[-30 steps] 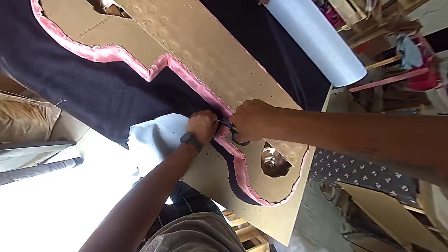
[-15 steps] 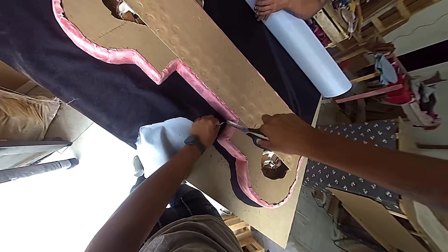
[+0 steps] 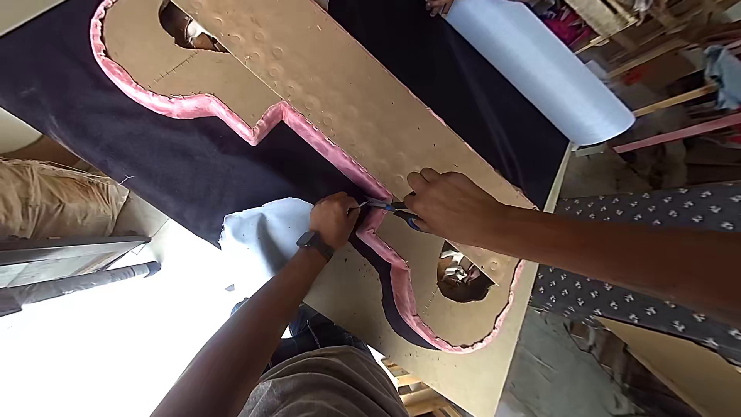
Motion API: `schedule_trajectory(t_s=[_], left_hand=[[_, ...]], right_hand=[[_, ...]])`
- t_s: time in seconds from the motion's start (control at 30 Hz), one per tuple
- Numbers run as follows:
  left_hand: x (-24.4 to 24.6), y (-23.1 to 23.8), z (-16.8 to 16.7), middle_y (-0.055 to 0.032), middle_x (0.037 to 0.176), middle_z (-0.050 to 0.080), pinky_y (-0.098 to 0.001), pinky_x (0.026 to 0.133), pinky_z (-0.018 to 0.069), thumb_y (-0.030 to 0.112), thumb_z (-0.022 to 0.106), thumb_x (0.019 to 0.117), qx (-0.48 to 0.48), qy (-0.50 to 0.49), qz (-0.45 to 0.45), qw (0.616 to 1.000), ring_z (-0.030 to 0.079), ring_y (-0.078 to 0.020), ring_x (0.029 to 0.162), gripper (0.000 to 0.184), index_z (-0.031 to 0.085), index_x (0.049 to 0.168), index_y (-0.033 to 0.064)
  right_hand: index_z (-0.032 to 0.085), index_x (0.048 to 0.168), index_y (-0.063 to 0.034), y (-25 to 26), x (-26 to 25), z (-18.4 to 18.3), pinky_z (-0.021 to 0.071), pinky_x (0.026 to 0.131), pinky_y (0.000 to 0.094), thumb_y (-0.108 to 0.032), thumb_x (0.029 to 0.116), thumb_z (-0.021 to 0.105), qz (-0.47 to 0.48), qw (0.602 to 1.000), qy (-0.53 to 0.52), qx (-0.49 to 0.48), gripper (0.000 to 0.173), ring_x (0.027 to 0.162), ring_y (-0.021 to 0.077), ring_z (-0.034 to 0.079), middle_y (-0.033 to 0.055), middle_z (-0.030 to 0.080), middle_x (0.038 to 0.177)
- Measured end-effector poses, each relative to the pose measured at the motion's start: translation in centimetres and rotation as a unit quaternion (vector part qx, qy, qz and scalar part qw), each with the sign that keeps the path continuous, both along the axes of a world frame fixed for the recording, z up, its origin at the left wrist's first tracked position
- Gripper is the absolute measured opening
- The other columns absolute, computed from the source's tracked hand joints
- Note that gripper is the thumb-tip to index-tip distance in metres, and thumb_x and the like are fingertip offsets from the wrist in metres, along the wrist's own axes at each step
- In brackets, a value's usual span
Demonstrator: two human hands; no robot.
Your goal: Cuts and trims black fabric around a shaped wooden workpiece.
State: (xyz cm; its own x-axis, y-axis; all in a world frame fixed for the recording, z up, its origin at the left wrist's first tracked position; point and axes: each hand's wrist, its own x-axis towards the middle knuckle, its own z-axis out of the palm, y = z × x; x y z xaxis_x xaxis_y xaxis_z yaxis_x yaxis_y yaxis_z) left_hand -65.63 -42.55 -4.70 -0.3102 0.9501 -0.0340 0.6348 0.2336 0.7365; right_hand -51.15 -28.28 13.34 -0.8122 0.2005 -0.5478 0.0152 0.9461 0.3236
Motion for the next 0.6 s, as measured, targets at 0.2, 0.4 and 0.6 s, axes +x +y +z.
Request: schedule_trajectory(t_s=[0.2, 0.4, 0.6], left_hand=[[0.2, -0.1, -0.1, 0.0046, 0.092, 0.069, -0.0416, 0.079, 0.0597, 0.033, 0.062, 0.0987, 0.008, -0.003, 0.010, 1.000, 0.068, -0.0123, 0.087, 0.019, 0.077, 0.096, 0.0210], [0.1, 0.3, 0.0, 0.0062, 0.090, 0.068, -0.0406, 0.073, 0.0591, 0.033, 0.064, 0.0978, 0.015, -0.004, 0.020, 1.000, 0.067, -0.0107, 0.081, 0.017, 0.077, 0.095, 0.0224], [0.2, -0.2, -0.5, 0.0069, 0.088, 0.068, -0.0391, 0.071, 0.0588, 0.033, 0.064, 0.0981, 0.032, -0.011, 0.047, 0.998, 0.066, -0.0093, 0.080, 0.017, 0.076, 0.093, 0.0227]], right_hand=[[0.070, 0.088, -0.0071, -0.3, 0.6, 0.7, 0.0481, 0.060, 0.0425, -0.031, 0.0922, 0.070, -0.009, 1.000, -0.004, 0.004, 0.024, 0.086, 0.0323, 0.061, 0.0145, 0.058, 0.095], [0.069, 0.088, -0.0022, -0.8, -2.1, 1.5, 0.0470, 0.059, 0.0424, -0.006, 0.0899, 0.066, 0.003, 0.997, -0.078, 0.019, 0.005, 0.087, 0.0351, 0.060, 0.0191, 0.057, 0.098], [0.069, 0.088, -0.0032, -0.4, -2.1, 1.2, 0.0484, 0.059, 0.0416, -0.001, 0.0899, 0.066, 0.027, 0.996, -0.081, -0.003, 0.004, 0.084, 0.0333, 0.061, 0.0170, 0.058, 0.094]])
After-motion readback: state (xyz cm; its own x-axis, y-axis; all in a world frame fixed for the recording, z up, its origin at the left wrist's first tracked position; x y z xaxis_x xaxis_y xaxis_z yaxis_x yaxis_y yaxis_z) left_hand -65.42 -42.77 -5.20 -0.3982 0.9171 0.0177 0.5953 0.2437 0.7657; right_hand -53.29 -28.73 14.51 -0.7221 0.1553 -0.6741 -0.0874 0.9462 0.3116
